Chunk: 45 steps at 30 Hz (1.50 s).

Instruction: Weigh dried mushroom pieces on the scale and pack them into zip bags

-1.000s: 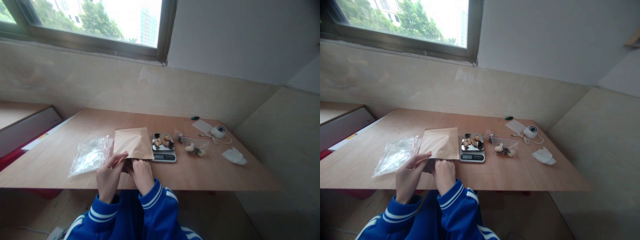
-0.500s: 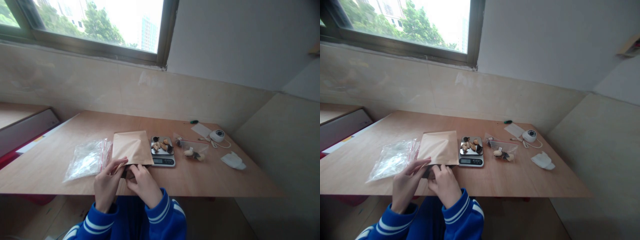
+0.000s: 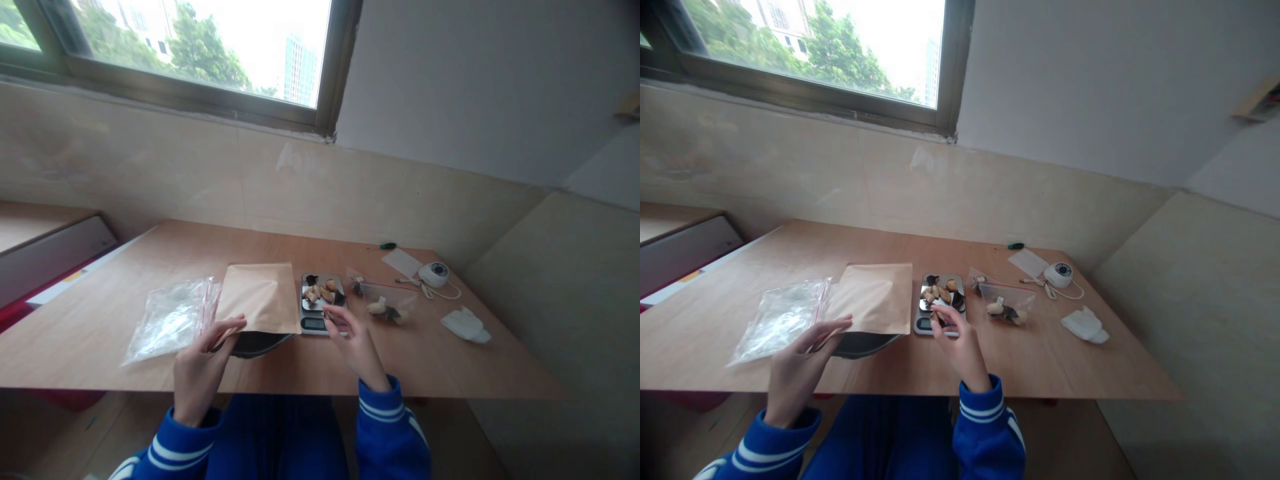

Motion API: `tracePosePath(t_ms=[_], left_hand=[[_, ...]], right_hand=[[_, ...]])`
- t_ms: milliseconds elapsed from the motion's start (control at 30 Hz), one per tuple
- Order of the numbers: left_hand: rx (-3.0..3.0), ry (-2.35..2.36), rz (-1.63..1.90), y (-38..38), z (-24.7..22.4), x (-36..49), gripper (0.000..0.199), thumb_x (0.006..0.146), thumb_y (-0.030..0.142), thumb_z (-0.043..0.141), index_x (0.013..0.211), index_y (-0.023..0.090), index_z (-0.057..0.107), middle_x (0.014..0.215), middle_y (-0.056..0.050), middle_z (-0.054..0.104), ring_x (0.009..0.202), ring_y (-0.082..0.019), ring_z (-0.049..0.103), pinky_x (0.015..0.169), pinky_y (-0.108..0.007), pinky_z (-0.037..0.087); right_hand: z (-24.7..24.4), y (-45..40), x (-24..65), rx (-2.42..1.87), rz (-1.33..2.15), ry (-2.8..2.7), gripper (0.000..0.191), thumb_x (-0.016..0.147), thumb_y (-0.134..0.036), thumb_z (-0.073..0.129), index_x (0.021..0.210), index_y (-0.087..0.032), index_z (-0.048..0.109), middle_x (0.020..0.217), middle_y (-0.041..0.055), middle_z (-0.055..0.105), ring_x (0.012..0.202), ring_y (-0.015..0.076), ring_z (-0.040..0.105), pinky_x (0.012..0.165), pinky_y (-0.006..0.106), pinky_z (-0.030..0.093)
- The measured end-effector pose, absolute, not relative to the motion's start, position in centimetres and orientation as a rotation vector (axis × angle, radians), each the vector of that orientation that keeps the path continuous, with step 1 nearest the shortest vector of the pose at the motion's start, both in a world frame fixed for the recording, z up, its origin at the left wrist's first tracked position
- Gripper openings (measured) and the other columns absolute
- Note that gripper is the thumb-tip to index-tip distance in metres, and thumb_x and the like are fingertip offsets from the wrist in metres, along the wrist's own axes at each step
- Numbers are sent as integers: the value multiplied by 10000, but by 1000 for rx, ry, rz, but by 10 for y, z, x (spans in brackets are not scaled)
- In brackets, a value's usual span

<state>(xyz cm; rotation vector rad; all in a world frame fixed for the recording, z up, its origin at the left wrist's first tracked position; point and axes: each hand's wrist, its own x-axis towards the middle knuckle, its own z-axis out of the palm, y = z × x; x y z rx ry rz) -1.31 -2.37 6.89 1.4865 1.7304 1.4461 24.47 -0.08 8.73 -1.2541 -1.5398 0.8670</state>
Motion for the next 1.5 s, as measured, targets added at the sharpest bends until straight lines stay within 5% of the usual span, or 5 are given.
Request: tracePosePath(t_ms=[300,567,933,1167,1500], left_hand=[[1558,1697,1441,-26,66,-13,208,798,421,604,903,268,697,1030,-9,738,1030,-229,665,964,-345,505],[1588,1683,1426,-28,65,-15,201,791,420,603,882,268,699,1004,-5,745,1006,-229,676,930,-329,525],[1591,1618,1331,-26,53,-24,218,796,425,574,890,255,673,1075,-37,725,1081,-235,640,958,-342,493],[1744,1756,1151,-16,47,-37,208,778,280,513,928,297,656,1102,5,712,1061,-222,648,890,-326,509],[1975,1694,1167,-29,48,-62,338,819,242,415,1094,233,612,1285,-76,579,1226,-241,519,1039,-408,399]], right_hand=[[45,40,230,-1505,322,-1735,183,855,-314,540,938,-175,624,910,81,672,900,223,610,836,371,494],[20,52,229,-1569,-91,-1755,215,899,-260,480,970,-163,658,1107,134,558,1005,250,500,878,429,443],[69,108,265,-1890,121,-1911,281,900,-247,470,1070,-237,693,1128,95,615,1069,246,493,911,384,354],[71,145,266,-1925,232,-2003,156,802,-212,606,885,-220,737,948,75,714,1016,241,564,928,391,319],[86,110,285,-1667,264,-1721,311,882,-255,454,1116,-124,611,988,114,701,861,167,639,784,278,471]])
